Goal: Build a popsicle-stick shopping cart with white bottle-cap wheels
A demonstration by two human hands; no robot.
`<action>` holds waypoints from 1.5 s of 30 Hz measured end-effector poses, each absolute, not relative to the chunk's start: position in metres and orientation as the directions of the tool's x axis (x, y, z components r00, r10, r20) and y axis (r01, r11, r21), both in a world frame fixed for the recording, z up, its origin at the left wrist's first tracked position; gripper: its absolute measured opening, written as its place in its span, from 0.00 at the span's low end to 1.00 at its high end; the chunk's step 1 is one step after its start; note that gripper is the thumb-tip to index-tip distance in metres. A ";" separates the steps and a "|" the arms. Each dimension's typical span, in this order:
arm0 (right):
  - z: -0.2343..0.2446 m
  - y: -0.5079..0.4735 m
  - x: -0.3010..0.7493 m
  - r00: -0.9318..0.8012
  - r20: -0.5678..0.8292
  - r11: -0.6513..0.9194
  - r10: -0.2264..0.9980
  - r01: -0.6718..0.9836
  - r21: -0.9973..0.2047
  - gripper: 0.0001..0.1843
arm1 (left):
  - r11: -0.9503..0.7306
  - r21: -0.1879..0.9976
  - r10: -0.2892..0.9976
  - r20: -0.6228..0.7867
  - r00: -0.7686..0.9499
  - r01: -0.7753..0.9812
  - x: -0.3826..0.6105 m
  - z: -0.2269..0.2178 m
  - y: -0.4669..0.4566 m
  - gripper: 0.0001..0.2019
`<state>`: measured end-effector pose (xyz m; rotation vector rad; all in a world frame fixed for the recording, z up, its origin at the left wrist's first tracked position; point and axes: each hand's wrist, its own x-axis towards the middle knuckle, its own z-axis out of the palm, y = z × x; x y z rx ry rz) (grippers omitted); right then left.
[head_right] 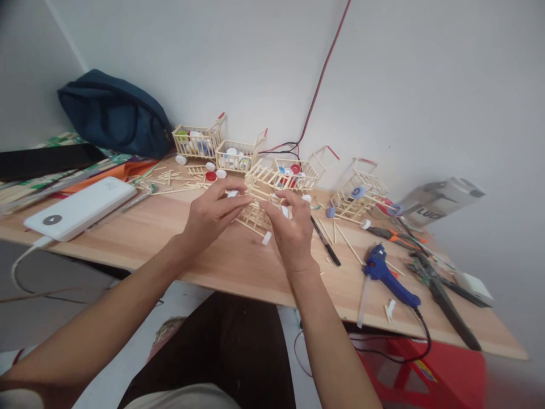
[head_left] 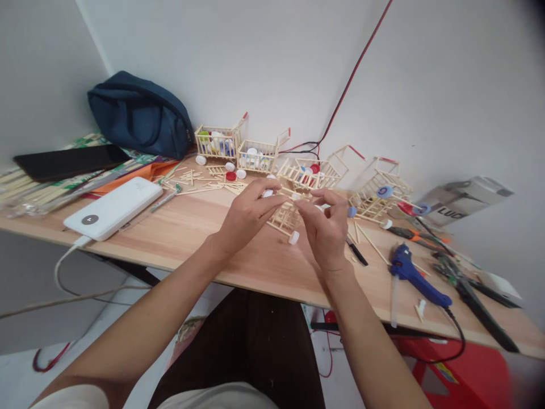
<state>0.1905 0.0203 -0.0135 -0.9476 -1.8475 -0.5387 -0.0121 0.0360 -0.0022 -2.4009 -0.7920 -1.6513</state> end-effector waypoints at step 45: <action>-0.010 0.016 0.189 -0.241 0.879 0.610 0.411 0.790 -0.069 0.10 | -0.835 0.339 0.463 0.858 0.221 0.434 -0.005 0.004 0.037 0.07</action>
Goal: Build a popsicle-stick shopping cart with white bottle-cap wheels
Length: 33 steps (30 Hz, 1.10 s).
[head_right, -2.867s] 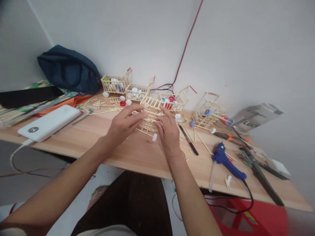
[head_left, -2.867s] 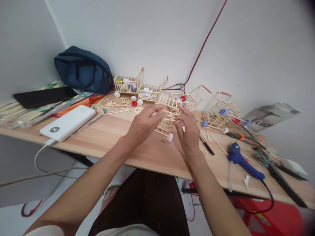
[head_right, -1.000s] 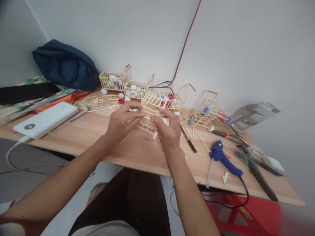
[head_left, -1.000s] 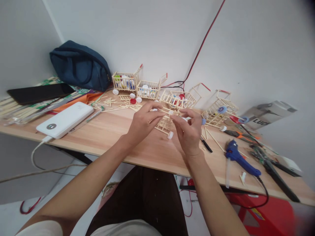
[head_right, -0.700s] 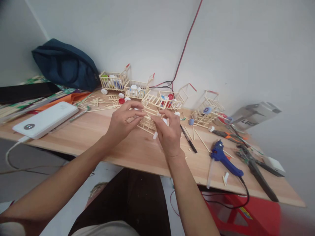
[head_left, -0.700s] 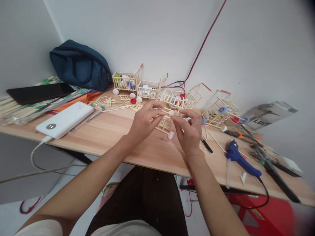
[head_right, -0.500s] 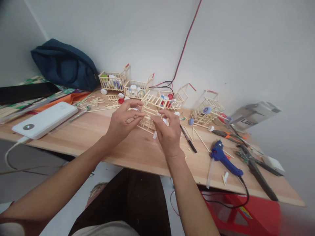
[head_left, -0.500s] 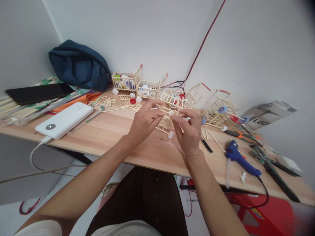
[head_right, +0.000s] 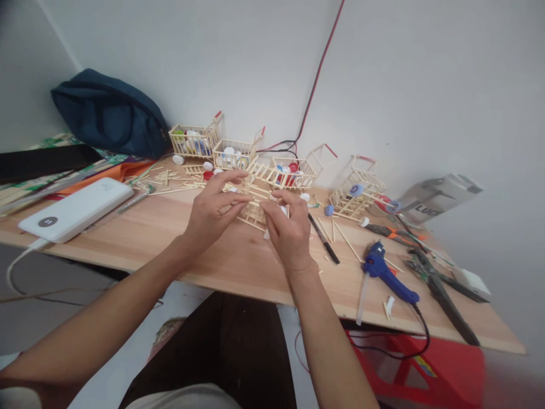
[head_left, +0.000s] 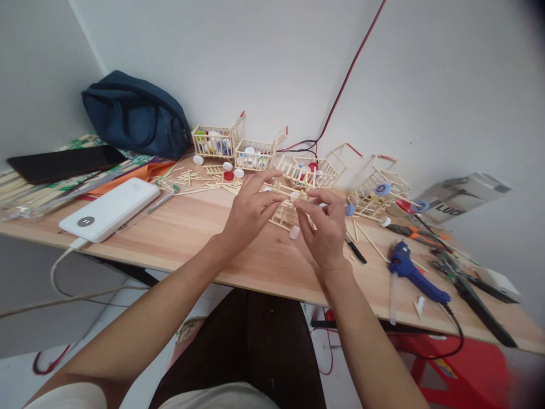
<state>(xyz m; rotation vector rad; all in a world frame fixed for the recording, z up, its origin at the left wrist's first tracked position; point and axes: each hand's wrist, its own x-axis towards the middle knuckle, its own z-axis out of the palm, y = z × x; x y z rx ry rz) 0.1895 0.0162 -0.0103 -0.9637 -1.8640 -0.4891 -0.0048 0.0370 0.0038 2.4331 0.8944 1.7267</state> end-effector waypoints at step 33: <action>-0.009 0.017 0.188 -0.265 0.880 0.662 0.394 0.746 -0.072 0.11 | -0.790 0.470 0.555 0.821 0.132 0.393 -0.007 0.003 0.033 0.25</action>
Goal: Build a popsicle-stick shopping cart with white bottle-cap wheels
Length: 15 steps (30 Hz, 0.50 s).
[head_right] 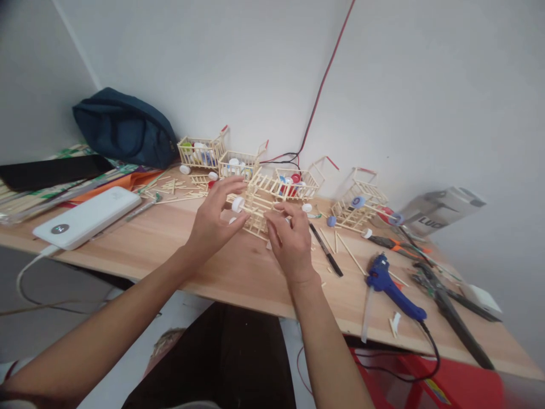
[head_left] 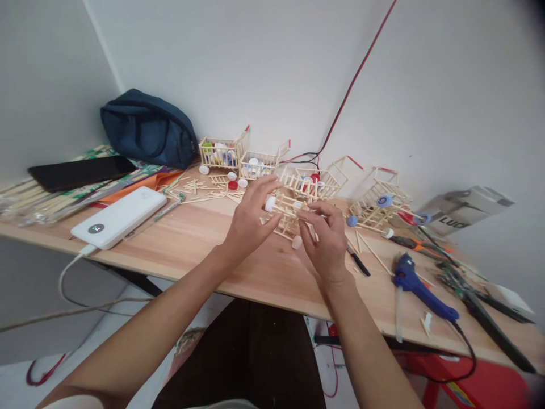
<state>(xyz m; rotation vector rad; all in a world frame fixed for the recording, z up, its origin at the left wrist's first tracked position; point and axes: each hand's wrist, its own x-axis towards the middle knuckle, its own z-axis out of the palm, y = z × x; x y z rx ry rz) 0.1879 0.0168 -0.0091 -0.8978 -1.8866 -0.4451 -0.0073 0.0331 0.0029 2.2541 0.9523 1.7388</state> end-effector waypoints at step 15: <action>-0.009 0.017 0.188 -0.263 0.883 0.662 0.390 0.747 -0.070 0.13 | -0.806 0.312 0.454 0.871 0.187 0.503 -0.004 -0.001 0.035 0.05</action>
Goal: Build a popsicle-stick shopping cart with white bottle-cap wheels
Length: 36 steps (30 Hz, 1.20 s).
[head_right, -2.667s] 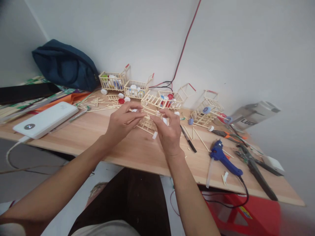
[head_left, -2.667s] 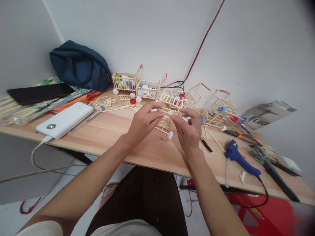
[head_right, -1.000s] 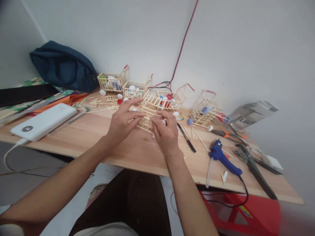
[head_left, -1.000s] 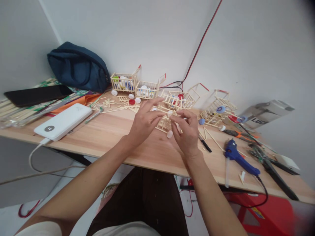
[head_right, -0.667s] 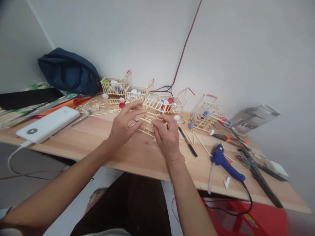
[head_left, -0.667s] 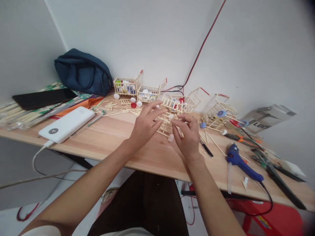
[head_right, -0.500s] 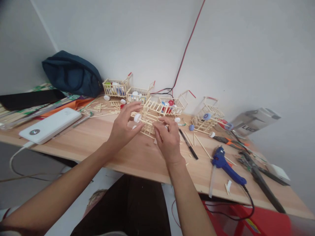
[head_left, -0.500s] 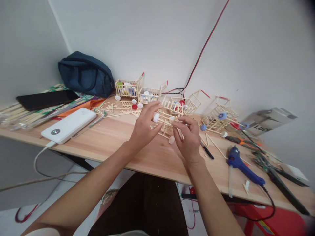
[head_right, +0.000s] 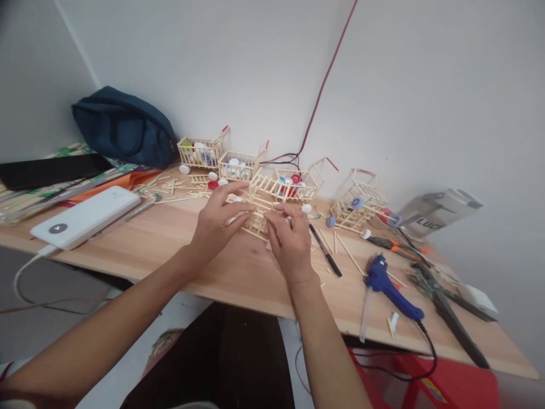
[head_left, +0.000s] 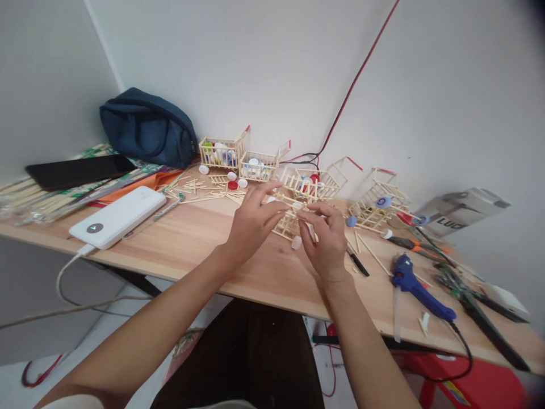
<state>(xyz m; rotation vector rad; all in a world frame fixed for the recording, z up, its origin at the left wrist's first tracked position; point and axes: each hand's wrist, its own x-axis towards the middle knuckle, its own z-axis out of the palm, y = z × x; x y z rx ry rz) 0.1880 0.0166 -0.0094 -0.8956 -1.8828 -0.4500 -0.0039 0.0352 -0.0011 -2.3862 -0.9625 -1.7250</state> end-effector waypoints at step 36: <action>-0.008 0.018 0.187 -0.229 0.897 0.689 0.379 0.717 -0.108 0.15 | -0.829 0.258 0.394 0.899 0.191 0.497 0.000 0.000 0.034 0.08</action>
